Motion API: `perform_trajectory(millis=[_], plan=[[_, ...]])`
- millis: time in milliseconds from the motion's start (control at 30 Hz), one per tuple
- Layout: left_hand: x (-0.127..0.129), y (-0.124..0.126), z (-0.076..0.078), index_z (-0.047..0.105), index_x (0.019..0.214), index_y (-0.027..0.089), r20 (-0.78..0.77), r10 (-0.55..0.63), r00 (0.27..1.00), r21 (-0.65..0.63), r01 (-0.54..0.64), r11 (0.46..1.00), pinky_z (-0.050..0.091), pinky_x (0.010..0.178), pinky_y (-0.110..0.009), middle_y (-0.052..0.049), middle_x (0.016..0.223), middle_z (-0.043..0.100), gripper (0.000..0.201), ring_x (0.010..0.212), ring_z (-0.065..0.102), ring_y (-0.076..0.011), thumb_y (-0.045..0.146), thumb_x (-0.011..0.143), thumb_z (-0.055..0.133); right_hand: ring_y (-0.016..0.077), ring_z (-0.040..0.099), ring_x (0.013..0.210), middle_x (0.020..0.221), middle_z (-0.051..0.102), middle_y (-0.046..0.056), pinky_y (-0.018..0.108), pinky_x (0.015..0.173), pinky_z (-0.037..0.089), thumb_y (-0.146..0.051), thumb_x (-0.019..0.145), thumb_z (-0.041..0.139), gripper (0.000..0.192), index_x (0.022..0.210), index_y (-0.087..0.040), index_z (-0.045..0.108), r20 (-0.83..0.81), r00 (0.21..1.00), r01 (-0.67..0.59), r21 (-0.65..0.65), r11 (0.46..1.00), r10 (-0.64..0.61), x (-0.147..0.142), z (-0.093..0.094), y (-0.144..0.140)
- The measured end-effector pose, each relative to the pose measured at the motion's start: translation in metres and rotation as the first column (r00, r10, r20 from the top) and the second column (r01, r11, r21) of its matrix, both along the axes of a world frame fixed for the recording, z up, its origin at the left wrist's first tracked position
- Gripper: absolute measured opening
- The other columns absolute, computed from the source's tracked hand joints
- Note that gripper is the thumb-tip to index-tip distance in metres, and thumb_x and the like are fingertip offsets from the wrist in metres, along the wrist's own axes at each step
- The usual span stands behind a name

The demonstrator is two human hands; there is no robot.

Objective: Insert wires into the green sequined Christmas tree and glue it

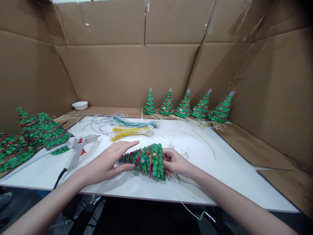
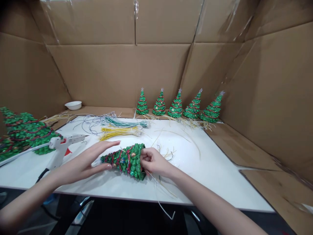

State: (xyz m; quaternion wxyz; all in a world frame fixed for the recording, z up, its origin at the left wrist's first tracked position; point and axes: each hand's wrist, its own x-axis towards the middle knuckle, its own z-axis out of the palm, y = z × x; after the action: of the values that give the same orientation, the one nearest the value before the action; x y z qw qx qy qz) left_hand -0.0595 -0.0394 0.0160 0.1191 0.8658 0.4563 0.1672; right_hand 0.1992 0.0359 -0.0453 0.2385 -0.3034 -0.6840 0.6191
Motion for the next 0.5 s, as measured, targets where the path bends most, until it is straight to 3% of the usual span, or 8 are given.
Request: perform_trajectory(millis=[233, 367, 500], plan=[[-0.058, -0.046, -0.026, 0.049, 0.129, 0.034, 0.022, 0.282, 0.959, 0.2, -0.281, 0.939, 0.046, 0.098, -0.032, 0.0, 0.13, 0.059, 0.039, 0.118, 0.056, -0.0233, 0.036, 0.091, 0.054, 0.0066, 0.048, 0.04, 0.051, 0.052, -0.006, 0.017, 0.038, 0.037, -0.017, 0.071, 0.058, 0.003, 0.072, -0.016, 0.056, -0.014, 1.0, -0.008, 0.002, 1.0, 0.008, 0.001, -0.001, -0.001], [-0.084, -0.06, -0.036, 0.061, 0.099, 0.034, 0.184, 0.481, 0.857, 0.27, -0.515, 0.814, 0.05, 0.082, -0.031, 0.003, 0.104, 0.067, 0.014, 0.097, 0.062, -0.0241, 0.038, 0.088, 0.054, 0.0069, 0.049, 0.039, 0.051, 0.054, -0.006, 0.018, 0.038, 0.037, -0.017, 0.07, 0.058, 0.005, 0.069, -0.017, 0.053, -0.022, 1.0, -0.004, 0.015, 1.0, 0.005, 0.0, -0.001, 0.0], [-0.099, -0.064, -0.04, 0.054, 0.083, 0.028, 0.194, 0.696, 0.691, 0.252, -0.721, 0.645, 0.044, 0.055, -0.026, 0.003, 0.072, 0.059, 0.013, 0.066, 0.054, -0.0187, 0.04, 0.086, 0.052, 0.0062, 0.048, 0.037, 0.051, 0.057, -0.006, 0.018, 0.036, 0.037, -0.021, 0.068, 0.061, 0.01, 0.069, -0.018, 0.051, -0.05, 0.999, -0.005, -0.006, 1.0, 0.004, 0.0, -0.002, 0.001]])
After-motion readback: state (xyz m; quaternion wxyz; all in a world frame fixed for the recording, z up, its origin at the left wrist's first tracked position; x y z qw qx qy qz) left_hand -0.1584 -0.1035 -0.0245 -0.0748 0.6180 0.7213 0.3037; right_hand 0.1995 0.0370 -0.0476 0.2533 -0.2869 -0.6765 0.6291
